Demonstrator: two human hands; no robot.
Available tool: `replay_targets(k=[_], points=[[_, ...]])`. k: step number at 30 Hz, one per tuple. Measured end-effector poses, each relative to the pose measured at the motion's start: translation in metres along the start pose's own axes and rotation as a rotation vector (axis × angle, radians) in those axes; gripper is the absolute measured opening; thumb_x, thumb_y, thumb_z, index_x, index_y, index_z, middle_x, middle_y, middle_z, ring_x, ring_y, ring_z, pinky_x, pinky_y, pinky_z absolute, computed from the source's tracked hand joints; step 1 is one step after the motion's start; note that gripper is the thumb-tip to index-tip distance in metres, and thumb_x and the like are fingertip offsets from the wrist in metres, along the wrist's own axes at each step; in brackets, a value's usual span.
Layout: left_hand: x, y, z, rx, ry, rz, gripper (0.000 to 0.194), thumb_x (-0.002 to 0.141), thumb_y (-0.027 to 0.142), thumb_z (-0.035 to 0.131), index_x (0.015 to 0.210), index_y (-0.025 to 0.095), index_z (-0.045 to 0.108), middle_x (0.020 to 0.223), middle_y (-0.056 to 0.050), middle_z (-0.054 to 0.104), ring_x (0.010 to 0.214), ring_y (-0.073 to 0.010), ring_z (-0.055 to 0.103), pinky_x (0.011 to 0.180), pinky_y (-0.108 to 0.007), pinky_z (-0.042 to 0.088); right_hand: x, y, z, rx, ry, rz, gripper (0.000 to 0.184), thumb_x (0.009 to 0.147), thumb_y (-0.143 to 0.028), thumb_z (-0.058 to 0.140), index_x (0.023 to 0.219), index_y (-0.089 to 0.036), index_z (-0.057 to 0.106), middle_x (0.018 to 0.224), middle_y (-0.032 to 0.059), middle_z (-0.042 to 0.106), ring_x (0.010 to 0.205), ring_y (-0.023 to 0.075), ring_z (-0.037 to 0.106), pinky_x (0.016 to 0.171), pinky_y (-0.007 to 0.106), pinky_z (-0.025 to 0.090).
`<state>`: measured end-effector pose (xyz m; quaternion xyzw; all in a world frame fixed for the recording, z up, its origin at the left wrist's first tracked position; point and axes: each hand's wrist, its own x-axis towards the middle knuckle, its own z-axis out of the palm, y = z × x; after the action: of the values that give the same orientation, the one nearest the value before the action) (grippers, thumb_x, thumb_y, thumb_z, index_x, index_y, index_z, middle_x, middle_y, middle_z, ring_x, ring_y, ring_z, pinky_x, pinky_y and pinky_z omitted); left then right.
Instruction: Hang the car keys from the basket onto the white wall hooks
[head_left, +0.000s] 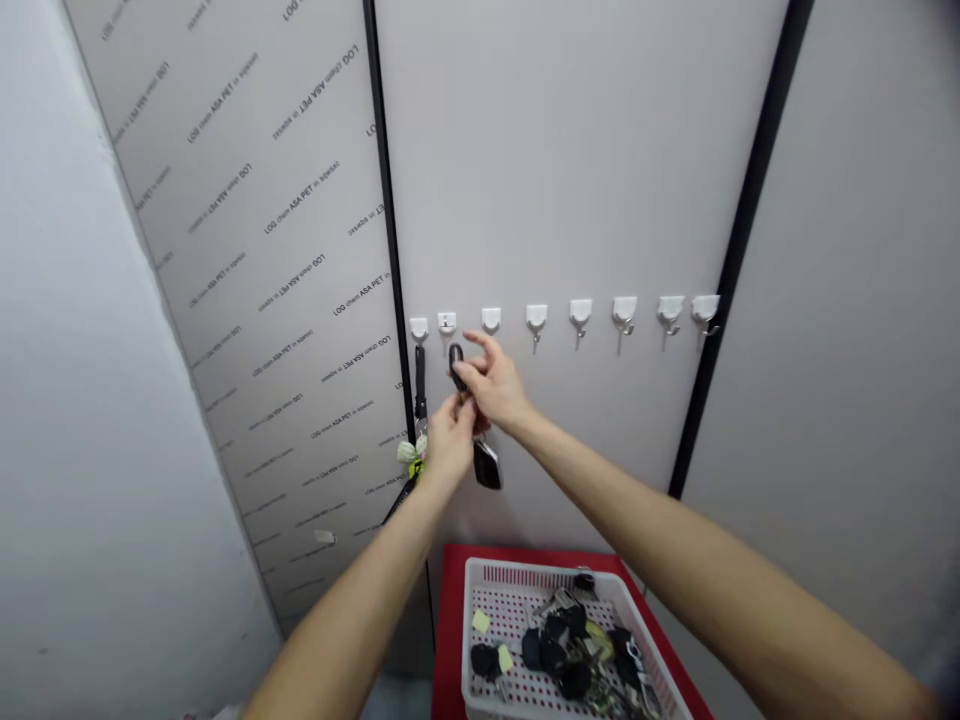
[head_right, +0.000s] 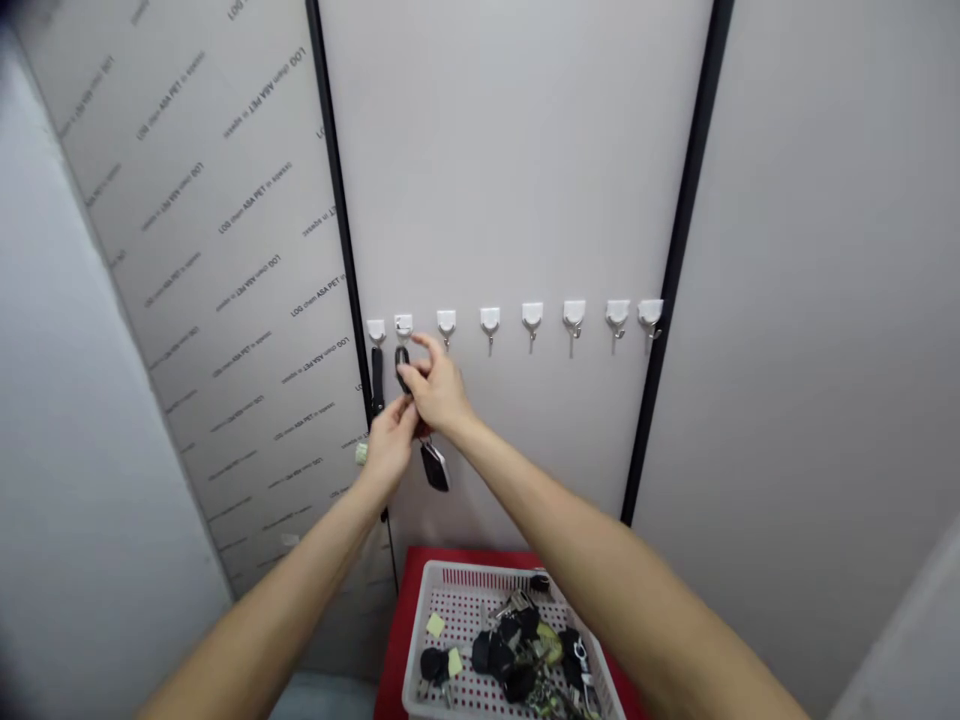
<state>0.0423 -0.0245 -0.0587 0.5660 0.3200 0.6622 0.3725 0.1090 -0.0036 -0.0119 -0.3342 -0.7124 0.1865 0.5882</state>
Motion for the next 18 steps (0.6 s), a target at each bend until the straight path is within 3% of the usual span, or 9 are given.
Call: replay_targets(k=[3, 7, 13, 18], points=[[0.029, 0.024, 0.001, -0.046, 0.039, 0.053, 0.017, 0.067, 0.029, 0.042, 0.071, 0.013, 0.048, 0.053, 0.003, 0.047, 0.044, -0.0043, 0.043, 0.045, -0.016, 0.036, 0.034, -0.017, 0.006, -0.026, 0.069, 0.006, 0.034, 0.066, -0.026, 0.04, 0.098, -0.016, 0.038, 0.056, -0.0041, 0.05, 0.043, 0.0044, 0.04, 0.048, 0.018, 0.036], [0.046, 0.032, -0.002, 0.007, 0.073, -0.03, 0.021, 0.067, 0.032, 0.041, 0.061, 0.012, 0.046, 0.047, 0.002, 0.047, 0.039, -0.0047, 0.044, 0.041, -0.017, 0.034, 0.058, -0.021, 0.01, -0.204, 0.114, 0.108, 0.025, 0.064, -0.025, 0.043, 0.086, -0.014, 0.047, 0.057, -0.0014, 0.052, 0.047, 0.0062, 0.045, 0.053, 0.021, 0.038], [0.035, 0.01, -0.005, 0.063, 0.02, -0.166, 0.023, 0.067, 0.033, 0.042, 0.056, 0.013, 0.043, 0.044, 0.001, 0.047, 0.036, -0.0055, 0.043, 0.038, -0.017, 0.032, 0.048, -0.003, 0.012, -0.359, 0.011, 0.22, 0.021, 0.064, -0.025, 0.044, 0.08, -0.013, 0.052, 0.052, -0.0004, 0.051, 0.045, 0.0075, 0.046, 0.052, 0.021, 0.039], [0.034, -0.013, -0.008, 0.093, 0.043, -0.194, 0.018, 0.066, 0.029, 0.043, 0.058, 0.013, 0.046, 0.045, 0.002, 0.048, 0.04, -0.0065, 0.044, 0.041, -0.018, 0.033, 0.037, 0.012, 0.014, -0.394, 0.011, 0.187, 0.021, 0.064, -0.026, 0.045, 0.08, -0.014, 0.053, 0.062, 0.0019, 0.055, 0.055, 0.0088, 0.049, 0.058, 0.022, 0.039]])
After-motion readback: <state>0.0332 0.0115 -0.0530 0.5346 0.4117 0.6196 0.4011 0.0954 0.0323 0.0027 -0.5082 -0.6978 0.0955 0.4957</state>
